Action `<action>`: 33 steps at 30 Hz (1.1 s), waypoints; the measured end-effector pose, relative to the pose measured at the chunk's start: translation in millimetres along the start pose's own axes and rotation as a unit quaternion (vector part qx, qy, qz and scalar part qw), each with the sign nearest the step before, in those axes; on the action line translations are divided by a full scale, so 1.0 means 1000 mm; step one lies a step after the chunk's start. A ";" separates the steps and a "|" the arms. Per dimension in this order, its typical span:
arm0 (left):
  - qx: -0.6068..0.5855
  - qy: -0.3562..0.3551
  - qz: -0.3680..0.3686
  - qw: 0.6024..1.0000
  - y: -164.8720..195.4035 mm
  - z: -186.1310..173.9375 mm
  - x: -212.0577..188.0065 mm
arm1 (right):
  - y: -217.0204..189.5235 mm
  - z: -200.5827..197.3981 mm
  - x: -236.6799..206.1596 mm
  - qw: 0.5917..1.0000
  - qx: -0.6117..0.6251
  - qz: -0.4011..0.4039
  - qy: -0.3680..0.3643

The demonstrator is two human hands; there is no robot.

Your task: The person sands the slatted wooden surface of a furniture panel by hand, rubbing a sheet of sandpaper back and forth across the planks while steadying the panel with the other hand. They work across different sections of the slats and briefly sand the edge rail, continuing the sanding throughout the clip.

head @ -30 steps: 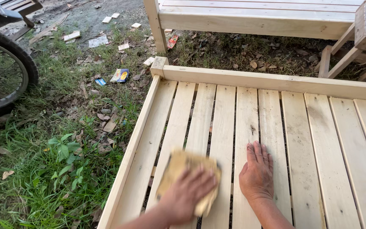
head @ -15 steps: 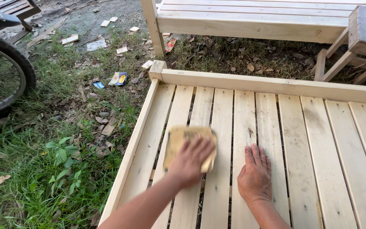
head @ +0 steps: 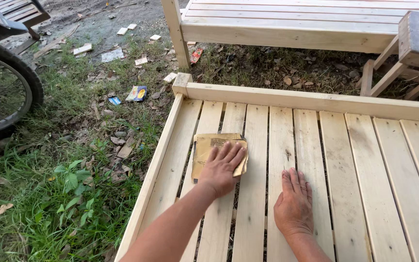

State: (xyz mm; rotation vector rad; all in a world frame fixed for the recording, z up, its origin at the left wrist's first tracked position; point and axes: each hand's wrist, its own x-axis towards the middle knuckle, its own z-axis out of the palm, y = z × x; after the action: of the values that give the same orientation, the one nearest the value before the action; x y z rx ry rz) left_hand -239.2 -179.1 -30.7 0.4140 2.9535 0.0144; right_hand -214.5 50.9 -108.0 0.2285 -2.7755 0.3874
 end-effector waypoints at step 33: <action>-0.108 0.152 -0.068 0.980 -0.012 0.044 -0.082 | -0.118 -0.086 -0.069 0.970 0.081 -0.150 -0.176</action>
State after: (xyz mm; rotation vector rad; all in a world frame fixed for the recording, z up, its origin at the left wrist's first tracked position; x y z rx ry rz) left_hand -157.6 -213.8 -62.2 0.1941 3.2241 0.4135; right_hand -100.3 -28.9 -25.1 0.8178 -2.9815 0.5402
